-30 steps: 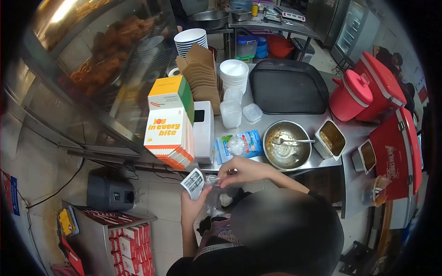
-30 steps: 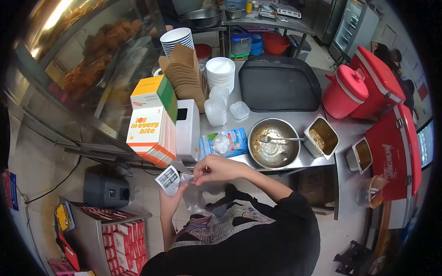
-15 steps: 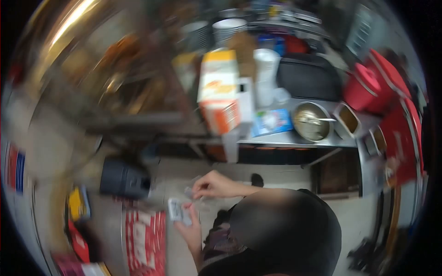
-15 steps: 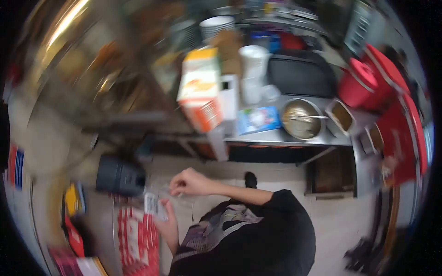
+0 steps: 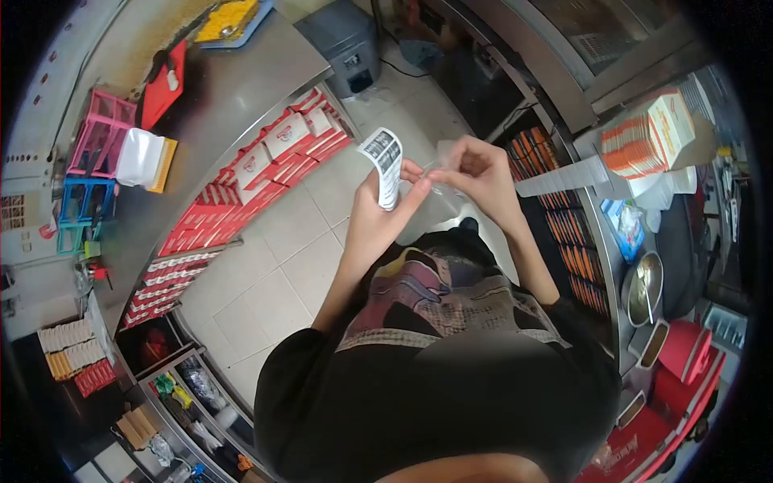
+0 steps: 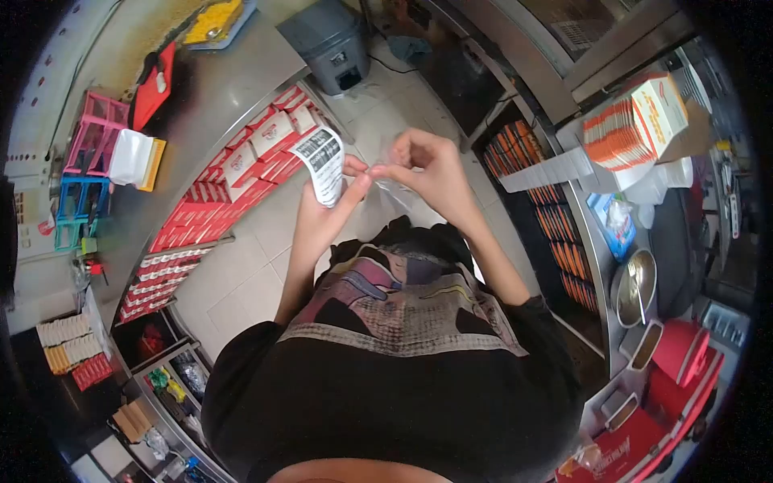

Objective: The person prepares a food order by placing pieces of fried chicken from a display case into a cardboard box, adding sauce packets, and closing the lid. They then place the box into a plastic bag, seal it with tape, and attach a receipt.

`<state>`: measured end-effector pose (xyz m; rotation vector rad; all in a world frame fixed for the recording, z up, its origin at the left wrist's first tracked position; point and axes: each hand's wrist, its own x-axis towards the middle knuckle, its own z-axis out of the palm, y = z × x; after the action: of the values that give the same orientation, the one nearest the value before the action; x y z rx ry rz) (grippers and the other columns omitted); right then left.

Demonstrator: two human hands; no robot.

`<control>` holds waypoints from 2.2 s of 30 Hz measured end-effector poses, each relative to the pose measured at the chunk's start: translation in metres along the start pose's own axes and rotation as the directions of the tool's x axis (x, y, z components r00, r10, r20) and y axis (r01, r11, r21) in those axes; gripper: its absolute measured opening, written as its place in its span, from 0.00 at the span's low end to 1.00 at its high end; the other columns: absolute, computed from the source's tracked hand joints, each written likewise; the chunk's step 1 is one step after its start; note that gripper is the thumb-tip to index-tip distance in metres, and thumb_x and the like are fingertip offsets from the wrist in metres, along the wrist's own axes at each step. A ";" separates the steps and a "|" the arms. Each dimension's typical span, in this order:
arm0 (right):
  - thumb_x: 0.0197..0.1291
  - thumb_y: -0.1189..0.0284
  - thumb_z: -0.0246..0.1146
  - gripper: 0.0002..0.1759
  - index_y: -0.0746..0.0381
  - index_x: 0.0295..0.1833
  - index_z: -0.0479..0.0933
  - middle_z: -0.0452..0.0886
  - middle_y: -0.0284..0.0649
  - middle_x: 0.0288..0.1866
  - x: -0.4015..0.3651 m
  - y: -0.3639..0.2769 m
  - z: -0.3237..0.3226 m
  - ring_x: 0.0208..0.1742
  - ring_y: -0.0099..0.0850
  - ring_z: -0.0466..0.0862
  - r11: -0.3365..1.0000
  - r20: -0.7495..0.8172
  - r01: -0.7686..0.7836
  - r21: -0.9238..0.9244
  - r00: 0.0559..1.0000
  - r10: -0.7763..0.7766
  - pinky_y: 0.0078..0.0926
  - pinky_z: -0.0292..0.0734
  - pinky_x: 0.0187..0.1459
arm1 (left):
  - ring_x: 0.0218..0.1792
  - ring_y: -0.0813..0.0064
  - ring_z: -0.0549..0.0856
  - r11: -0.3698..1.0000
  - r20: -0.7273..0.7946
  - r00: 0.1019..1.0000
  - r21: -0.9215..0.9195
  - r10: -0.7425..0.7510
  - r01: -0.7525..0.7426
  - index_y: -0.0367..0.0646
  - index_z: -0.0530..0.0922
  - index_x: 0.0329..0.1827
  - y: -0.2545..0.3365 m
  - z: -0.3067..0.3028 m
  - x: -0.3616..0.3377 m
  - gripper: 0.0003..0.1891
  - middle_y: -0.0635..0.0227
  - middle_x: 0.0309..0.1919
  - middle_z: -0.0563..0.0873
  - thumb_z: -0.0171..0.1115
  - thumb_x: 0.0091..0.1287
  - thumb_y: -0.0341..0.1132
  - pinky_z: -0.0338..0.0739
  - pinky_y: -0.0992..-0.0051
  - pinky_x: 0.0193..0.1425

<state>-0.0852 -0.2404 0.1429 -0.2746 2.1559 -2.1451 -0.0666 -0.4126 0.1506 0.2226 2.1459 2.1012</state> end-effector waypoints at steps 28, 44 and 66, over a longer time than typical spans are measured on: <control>0.63 0.49 0.44 0.33 0.62 0.64 0.59 0.61 0.52 0.64 -0.028 0.010 0.017 0.63 0.41 0.66 0.253 -0.118 0.100 0.962 0.991 0.056 0.40 0.62 0.64 | 0.16 0.68 0.71 0.678 -0.217 0.694 0.535 0.687 -0.504 0.40 0.65 0.26 -0.029 0.039 0.036 0.10 0.63 0.17 0.69 0.59 0.59 0.25 0.64 0.74 0.20; 0.67 0.56 0.45 0.25 0.62 0.61 0.65 0.68 0.44 0.62 0.053 0.041 -0.013 0.62 0.33 0.67 0.827 -0.182 -0.037 0.561 0.969 0.168 0.30 0.62 0.60 | 0.24 0.64 0.77 0.783 0.031 0.863 0.404 0.505 -0.473 0.41 0.72 0.31 -0.041 0.035 0.097 0.08 0.61 0.24 0.75 0.62 0.51 0.21 0.70 0.72 0.27; 0.43 0.25 0.35 0.55 0.45 0.73 0.36 0.38 0.40 0.75 0.343 0.035 -0.059 0.74 0.43 0.40 0.671 0.123 -0.059 0.739 0.991 -0.049 0.46 0.36 0.69 | 0.36 0.55 0.81 0.833 0.151 0.955 0.467 0.254 -0.296 0.38 0.74 0.42 -0.029 -0.022 0.333 0.17 0.55 0.34 0.79 0.64 0.48 0.28 0.74 0.68 0.37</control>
<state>-0.4344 -0.2470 0.1309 -0.3167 1.0357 -2.6796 -0.3980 -0.3696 0.1257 0.6959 2.6897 1.5800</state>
